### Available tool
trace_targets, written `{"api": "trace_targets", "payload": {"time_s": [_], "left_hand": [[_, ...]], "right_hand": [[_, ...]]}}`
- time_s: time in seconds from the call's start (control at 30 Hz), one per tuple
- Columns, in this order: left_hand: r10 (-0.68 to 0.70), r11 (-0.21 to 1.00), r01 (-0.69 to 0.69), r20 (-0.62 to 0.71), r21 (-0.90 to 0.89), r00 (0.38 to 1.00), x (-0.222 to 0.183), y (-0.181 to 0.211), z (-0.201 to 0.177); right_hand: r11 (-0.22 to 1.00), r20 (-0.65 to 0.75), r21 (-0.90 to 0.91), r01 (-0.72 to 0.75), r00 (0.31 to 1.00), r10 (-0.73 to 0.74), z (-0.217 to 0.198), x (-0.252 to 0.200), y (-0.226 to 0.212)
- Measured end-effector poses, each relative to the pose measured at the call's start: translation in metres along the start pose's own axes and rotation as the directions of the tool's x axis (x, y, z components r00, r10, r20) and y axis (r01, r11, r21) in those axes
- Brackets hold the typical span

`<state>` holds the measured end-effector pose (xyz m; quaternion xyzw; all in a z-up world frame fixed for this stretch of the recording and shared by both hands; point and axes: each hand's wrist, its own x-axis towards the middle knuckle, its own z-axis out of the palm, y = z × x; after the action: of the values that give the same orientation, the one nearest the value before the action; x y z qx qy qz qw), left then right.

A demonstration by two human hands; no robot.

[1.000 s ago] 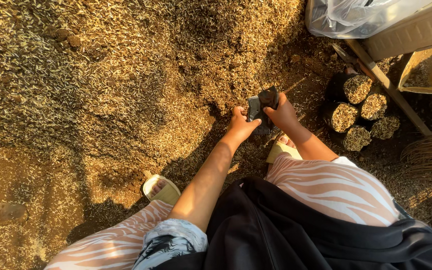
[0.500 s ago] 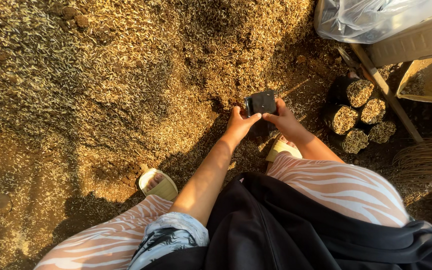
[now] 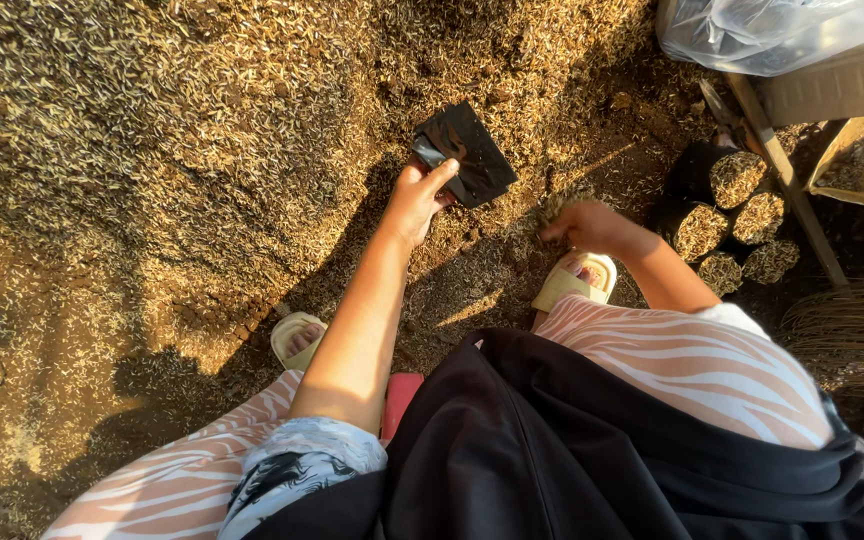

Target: The person scoops dried plant material from a large pile on the ground and fills small black pouches. They repeatedly open pouches, fill them by hand, and fold the tops closed.

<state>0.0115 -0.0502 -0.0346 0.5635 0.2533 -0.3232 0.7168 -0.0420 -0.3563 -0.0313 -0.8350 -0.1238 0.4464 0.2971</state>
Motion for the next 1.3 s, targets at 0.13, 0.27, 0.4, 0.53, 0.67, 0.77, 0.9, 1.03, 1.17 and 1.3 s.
{"api": "trace_targets", "payload": {"time_s": [0.13, 0.27, 0.4, 0.53, 0.67, 0.77, 0.9, 1.03, 1.17, 1.3], "left_hand": [[0.014, 0.996, -0.013, 0.007, -0.083, 1.000, -0.001, -0.001, 0.003], [0.011, 0.990, -0.018, -0.050, -0.140, 0.999, -0.001, 0.002, 0.001], [0.034, 0.986, -0.044, -0.065, -0.163, 0.997, 0.001, 0.016, -0.012], [0.098, 0.973, -0.112, -0.081, -0.202, 0.992, 0.001, 0.020, -0.020], [0.087, 0.982, -0.104, -0.106, -0.161, 0.991, -0.004, 0.023, -0.019], [0.132, 0.970, -0.142, -0.061, -0.197, 0.989, -0.008, 0.025, -0.018], [0.121, 0.984, -0.130, -0.075, -0.121, 0.990, -0.010, 0.021, -0.025], [0.085, 0.990, -0.092, -0.075, -0.103, 0.994, -0.014, 0.015, -0.036], [0.024, 0.997, -0.027, -0.052, -0.066, 0.998, -0.020, 0.018, -0.041], [-0.050, 0.997, 0.049, 0.013, 0.061, 0.999, -0.027, 0.016, -0.028]], "right_hand": [[0.925, -0.108, -0.299, 0.236, 0.954, -0.278, -0.051, 0.048, -0.022], [0.993, -0.318, -0.030, 0.117, 0.940, -0.120, -0.092, 0.056, -0.038], [0.979, -0.035, 0.097, 0.178, 0.984, -0.175, -0.055, 0.035, -0.043], [0.988, 0.518, 0.042, 0.149, 0.842, -0.149, 0.043, 0.012, -0.038], [0.995, 0.411, 0.006, 0.103, 0.906, -0.096, 0.073, 0.028, -0.025], [0.788, 0.054, -0.249, 0.563, 0.820, -0.569, 0.047, 0.061, -0.030], [0.985, 0.039, -0.144, 0.100, 0.995, -0.095, -0.025, 0.100, -0.056], [0.883, -0.331, -0.079, 0.462, 0.824, -0.460, -0.079, 0.077, -0.070], [0.990, -0.019, -0.004, 0.140, 0.990, -0.140, -0.077, 0.037, -0.070], [0.984, 0.223, -0.157, -0.085, 0.968, 0.119, -0.047, 0.020, -0.064]]}}
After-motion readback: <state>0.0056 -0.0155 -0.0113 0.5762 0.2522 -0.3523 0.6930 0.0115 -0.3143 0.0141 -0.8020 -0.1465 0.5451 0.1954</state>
